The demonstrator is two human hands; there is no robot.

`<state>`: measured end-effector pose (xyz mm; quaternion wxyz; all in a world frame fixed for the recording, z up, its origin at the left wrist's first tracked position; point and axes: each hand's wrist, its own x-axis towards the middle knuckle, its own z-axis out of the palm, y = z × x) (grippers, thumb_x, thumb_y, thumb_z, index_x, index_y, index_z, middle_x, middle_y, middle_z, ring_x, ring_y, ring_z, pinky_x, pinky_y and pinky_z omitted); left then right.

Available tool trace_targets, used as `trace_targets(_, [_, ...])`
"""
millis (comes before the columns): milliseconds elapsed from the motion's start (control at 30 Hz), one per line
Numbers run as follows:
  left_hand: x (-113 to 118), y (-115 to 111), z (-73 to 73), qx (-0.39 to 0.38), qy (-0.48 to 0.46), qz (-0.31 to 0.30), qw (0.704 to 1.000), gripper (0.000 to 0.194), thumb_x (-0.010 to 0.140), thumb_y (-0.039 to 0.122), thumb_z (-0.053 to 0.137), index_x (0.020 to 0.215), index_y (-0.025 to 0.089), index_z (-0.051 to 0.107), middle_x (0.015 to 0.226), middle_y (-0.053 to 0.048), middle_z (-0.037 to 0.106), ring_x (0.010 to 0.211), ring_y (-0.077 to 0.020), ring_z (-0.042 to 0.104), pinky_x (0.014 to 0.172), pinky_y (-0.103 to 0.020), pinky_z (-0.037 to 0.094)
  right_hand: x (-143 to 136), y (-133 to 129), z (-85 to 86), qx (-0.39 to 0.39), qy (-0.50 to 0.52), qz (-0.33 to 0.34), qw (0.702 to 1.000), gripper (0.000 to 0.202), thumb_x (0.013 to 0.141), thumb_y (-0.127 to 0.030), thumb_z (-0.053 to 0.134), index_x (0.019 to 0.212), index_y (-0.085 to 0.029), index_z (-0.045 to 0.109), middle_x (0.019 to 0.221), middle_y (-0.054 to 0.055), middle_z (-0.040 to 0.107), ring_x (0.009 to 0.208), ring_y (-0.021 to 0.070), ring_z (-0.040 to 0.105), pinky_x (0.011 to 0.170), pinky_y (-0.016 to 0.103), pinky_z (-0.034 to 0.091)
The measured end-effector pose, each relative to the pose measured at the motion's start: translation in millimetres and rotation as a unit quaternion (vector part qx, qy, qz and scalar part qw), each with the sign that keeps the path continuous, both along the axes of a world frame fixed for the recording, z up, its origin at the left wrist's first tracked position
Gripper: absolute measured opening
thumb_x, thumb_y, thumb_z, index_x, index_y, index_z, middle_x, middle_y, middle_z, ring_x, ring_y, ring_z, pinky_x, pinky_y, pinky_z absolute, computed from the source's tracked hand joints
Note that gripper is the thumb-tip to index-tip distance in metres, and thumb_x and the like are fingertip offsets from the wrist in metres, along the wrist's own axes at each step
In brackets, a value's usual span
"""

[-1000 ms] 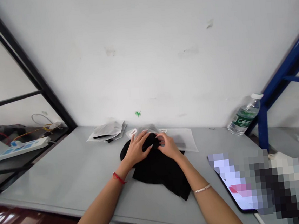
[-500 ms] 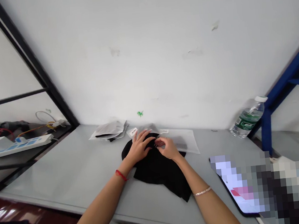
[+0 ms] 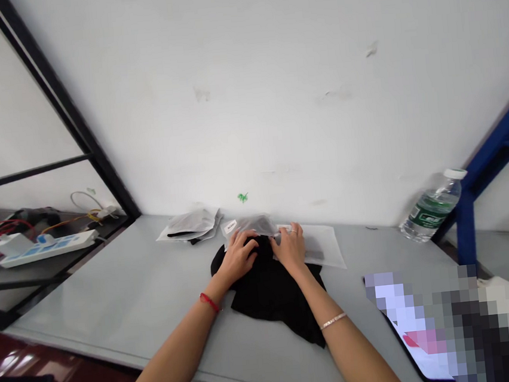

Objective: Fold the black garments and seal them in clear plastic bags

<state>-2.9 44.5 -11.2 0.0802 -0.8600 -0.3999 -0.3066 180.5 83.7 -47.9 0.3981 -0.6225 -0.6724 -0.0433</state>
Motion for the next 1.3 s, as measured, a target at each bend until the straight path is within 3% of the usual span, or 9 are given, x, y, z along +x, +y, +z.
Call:
trace_targets(200, [-7, -6, 11.8, -0.039, 0.041, -0.06, 0.997, 0.056, 0.061, 0.011, 0.069, 0.115, 0.024, 0.063, 0.146, -0.01, 0.04, 0.138, -0.0355, 0.033, 0.117, -0.06, 0.013, 2, -5, 3.1, -0.033, -0.037, -0.005, 0.999, 0.025, 0.079, -0.025, 0.057, 0.095, -0.009, 0.068, 0.125, 0.024, 0.053, 0.128, 0.0387, 0.036, 0.101, 0.051, 0.039])
trace_targets(300, [-13, -2, 9.7, -0.033, 0.026, -0.03, 0.999, 0.04, 0.069, 0.015, 0.07, 0.107, 0.027, 0.069, 0.143, -0.008, 0.046, 0.136, -0.0334, 0.037, 0.116, -0.06, 0.018, 4, -11, 4.4, -0.023, -0.041, 0.004, 0.999, 0.021, 0.077, -0.023, 0.056, 0.088, -0.01, 0.068, 0.123, 0.024, 0.054, 0.129, 0.0374, 0.035, 0.105, 0.049, 0.037])
trace_targets(467, [-7, 6, -2.2, 0.033, -0.027, 0.018, 0.999, 0.015, 0.079, 0.017, 0.068, 0.091, 0.024, 0.072, 0.123, -0.007, 0.062, 0.118, -0.0264, 0.056, 0.112, -0.052, 0.032, 1, -23, 5.7, 0.009, -0.033, 0.052, 0.998, 0.015, 0.074, -0.02, 0.055, 0.081, -0.013, 0.067, 0.123, 0.022, 0.055, 0.132, 0.0369, 0.033, 0.108, 0.051, 0.036])
trace_targets(633, [8, 5, -6.7, 0.068, -0.064, 0.082, 0.992, 0.019, 0.076, 0.008, 0.064, 0.085, 0.023, 0.073, 0.117, -0.007, 0.065, 0.109, -0.0263, 0.06, 0.098, -0.044, 0.048, -3, -29, 7.5, 0.028, -0.017, 0.082, 0.996, 0.019, 0.069, -0.016, 0.056, 0.083, -0.013, 0.068, 0.127, 0.023, 0.052, 0.133, 0.04, 0.032, 0.109, 0.056, 0.035])
trace_targets(767, [15, 8, -10.9, 0.083, -0.031, 0.098, 0.991, 0.019, 0.077, 0.007, 0.061, 0.078, 0.023, 0.072, 0.108, -0.008, 0.065, 0.102, -0.026, 0.059, 0.093, -0.044, 0.048, -6, -32, 8.8, 0.037, -0.001, 0.094, 0.995, 0.017, 0.067, -0.013, 0.056, 0.08, -0.013, 0.068, 0.13, 0.024, 0.05, 0.134, 0.0415, 0.031, 0.109, 0.059, 0.035])
trace_targets(1000, [40, 20, -15.4, 0.068, -0.027, 0.16, 0.984, 0.019, 0.082, 0.01, 0.059, 0.078, 0.022, 0.073, 0.095, -0.01, 0.061, 0.092, -0.0257, 0.055, 0.083, -0.043, 0.046, -13, -36, 7.5, 0.057, -0.002, 0.106, 0.993, 0.012, 0.067, -0.011, 0.058, 0.075, -0.015, 0.065, 0.126, 0.022, 0.051, 0.134, 0.0379, 0.033, 0.112, 0.052, 0.035])
trace_targets(1067, [37, 21, -9.0, 0.048, -0.029, 0.128, 0.99, 0.014, 0.081, 0.013, 0.064, 0.079, 0.022, 0.074, 0.1, -0.009, 0.062, 0.096, -0.026, 0.055, 0.085, -0.043, 0.046, -9, -34, 7.7, 0.051, 0.008, 0.098, 0.994, 0.008, 0.067, -0.013, 0.059, 0.074, -0.014, 0.064, 0.125, 0.023, 0.05, 0.133, 0.039, 0.034, 0.111, 0.052, 0.035])
trace_targets(1200, [8, 23, 7.8, 0.018, -0.021, -0.031, 0.999, 0.021, 0.083, 0.019, 0.066, 0.101, 0.026, 0.073, 0.115, -0.006, 0.062, 0.108, -0.023, 0.056, 0.095, -0.041, 0.044, 6, -27, 11.3, 0.053, 0.05, 0.109, 0.991, 0.001, 0.068, -0.017, 0.059, 0.068, -0.018, 0.06, 0.126, 0.02, 0.051, 0.13, 0.0369, 0.038, 0.109, 0.052, 0.036])
trace_targets(1300, [-16, 25, 15.6, 0.033, -0.078, -0.025, 0.996, 0.028, 0.085, 0.021, 0.066, 0.112, 0.026, 0.069, 0.113, -0.005, 0.065, 0.108, -0.0204, 0.059, 0.097, -0.038, 0.044, 17, -24, 16.4, 0.04, 0.102, 0.15, 0.983, 0.007, 0.068, -0.02, 0.058, 0.063, -0.022, 0.054, 0.124, 0.016, 0.055, 0.123, 0.0323, 0.048, 0.105, 0.05, 0.04])
